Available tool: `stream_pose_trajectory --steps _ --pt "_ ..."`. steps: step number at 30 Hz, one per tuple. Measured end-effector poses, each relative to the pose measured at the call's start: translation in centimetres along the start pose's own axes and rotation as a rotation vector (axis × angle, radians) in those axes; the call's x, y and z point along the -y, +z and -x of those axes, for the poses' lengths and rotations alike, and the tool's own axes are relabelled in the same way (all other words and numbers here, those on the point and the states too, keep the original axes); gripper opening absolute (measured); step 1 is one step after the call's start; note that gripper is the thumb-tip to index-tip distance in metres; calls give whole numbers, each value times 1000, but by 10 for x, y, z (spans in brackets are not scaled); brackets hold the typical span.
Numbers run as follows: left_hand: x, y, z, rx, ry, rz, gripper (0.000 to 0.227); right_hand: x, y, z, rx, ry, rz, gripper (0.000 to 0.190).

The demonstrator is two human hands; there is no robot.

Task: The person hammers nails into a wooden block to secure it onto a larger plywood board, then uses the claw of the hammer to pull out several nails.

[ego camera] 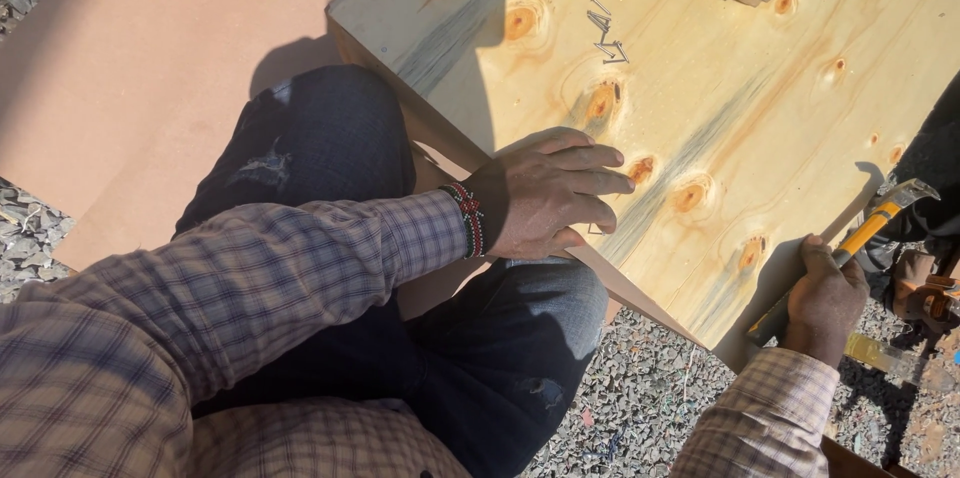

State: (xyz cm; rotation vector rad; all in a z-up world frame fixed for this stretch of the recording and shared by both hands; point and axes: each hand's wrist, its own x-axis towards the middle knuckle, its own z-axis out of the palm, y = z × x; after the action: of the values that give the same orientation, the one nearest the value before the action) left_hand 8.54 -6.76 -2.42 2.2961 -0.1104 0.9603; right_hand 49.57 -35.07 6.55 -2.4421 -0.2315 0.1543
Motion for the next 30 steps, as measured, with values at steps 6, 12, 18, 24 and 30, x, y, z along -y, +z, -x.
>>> stream_pose_trajectory --steps 6,12,18,24,30 --pt "-11 -14 -7 134 -59 -134 46 0 2 2 0 -42 38 37" --pt "-3 1 -1 49 -75 -43 14 20 1 39 10 -25 -8 23" --pt "-4 -6 -6 66 -83 -102 21 34 -14 100 -179 -642 145 44" --pt "-6 7 -6 51 -141 -115 16 128 -21 294 224 -265 -233 56" --pt "-10 14 -6 106 -146 -161 28 134 -14 344 386 121 367 48"
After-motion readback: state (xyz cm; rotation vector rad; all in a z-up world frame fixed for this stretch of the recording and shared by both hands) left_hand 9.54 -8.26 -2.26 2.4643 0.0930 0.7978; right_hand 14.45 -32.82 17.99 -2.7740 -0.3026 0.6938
